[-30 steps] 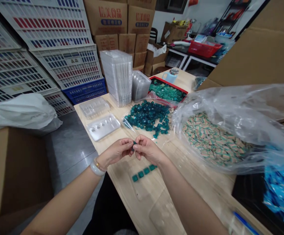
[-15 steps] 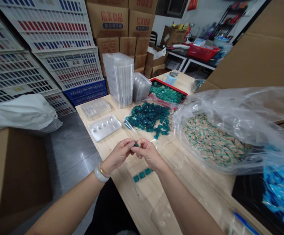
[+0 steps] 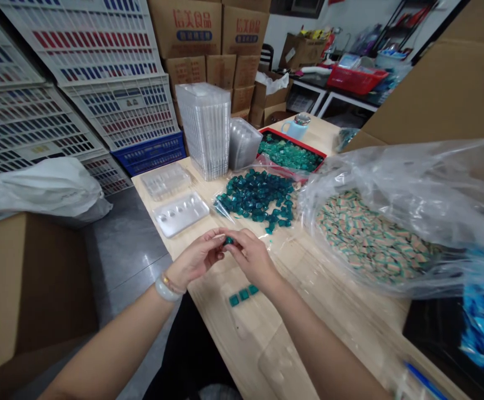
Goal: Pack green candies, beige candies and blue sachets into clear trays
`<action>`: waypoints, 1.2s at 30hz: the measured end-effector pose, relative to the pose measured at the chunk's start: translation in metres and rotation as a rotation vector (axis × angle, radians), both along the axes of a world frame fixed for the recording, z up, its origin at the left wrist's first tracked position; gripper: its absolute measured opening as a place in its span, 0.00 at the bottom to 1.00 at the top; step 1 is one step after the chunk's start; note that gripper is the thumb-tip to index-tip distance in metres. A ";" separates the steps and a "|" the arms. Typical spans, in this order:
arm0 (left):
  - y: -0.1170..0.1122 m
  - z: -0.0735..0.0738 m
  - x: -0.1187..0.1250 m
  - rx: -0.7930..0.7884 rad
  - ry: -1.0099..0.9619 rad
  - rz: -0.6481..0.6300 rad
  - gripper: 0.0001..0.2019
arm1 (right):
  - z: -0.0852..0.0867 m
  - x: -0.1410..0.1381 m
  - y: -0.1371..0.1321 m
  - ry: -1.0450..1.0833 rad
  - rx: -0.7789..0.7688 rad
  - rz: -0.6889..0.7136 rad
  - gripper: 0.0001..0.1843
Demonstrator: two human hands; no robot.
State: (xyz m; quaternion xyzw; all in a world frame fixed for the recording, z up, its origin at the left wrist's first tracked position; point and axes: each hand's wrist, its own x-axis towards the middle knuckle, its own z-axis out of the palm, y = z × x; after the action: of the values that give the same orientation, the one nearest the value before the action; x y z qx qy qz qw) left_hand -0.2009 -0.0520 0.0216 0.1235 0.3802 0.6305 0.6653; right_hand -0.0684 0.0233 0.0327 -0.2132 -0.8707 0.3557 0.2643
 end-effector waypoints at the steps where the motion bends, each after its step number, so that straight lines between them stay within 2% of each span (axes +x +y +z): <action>1: -0.001 0.003 -0.007 -0.008 -0.012 -0.031 0.13 | 0.004 -0.005 0.001 -0.029 0.049 0.046 0.10; 3: -0.004 0.008 -0.021 -0.052 -0.045 -0.080 0.13 | 0.011 -0.016 0.001 -0.073 0.133 0.106 0.10; 5: -0.008 0.011 -0.033 -0.105 -0.058 -0.064 0.11 | 0.014 -0.027 -0.001 -0.086 0.187 0.129 0.10; 7: -0.012 0.008 -0.040 -0.127 -0.009 -0.009 0.09 | 0.012 -0.035 -0.004 -0.101 0.204 0.147 0.10; 9: -0.016 0.000 -0.044 -0.122 0.127 0.051 0.10 | 0.006 -0.039 -0.006 -0.162 0.198 0.160 0.09; 11: -0.023 -0.013 -0.045 -0.114 0.415 0.126 0.13 | -0.005 -0.039 -0.005 -0.276 0.222 0.157 0.08; 13: -0.029 -0.027 -0.044 -0.083 0.837 0.139 0.14 | -0.015 -0.039 -0.003 -0.411 0.321 0.165 0.08; 16: -0.037 -0.046 -0.040 0.017 1.419 0.002 0.13 | -0.028 -0.042 0.000 -0.558 0.516 0.216 0.07; 18: -0.039 -0.053 -0.037 0.053 1.613 -0.058 0.11 | -0.033 -0.045 0.001 -0.595 0.592 0.249 0.05; 21: -0.039 -0.055 -0.035 0.032 1.709 -0.075 0.10 | -0.040 -0.050 0.002 -0.592 0.587 0.249 0.05; 24: -0.041 -0.047 -0.035 0.013 1.739 -0.129 0.12 | -0.045 -0.047 0.005 -0.535 0.482 0.190 0.09; 28: -0.037 -0.031 -0.029 0.018 1.835 -0.154 0.15 | -0.047 -0.029 0.011 -0.396 0.367 0.036 0.19; 30: -0.028 -0.028 -0.024 0.038 1.878 -0.177 0.13 | -0.047 -0.016 0.019 -0.339 0.322 -0.048 0.17; 33: -0.011 -0.033 -0.017 0.048 1.887 -0.307 0.08 | -0.048 -0.002 0.039 -0.308 0.283 -0.142 0.12; 36: -0.003 -0.041 -0.015 0.031 1.862 -0.342 0.09 | -0.050 -0.002 0.068 -0.337 0.324 -0.242 0.13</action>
State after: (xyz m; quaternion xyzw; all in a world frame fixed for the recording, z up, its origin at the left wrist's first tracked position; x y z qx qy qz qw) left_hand -0.2160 -0.0545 -0.0192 0.6400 0.7265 0.1776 0.1763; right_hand -0.0704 0.0914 -0.0171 -0.3269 -0.9162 0.1368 0.1869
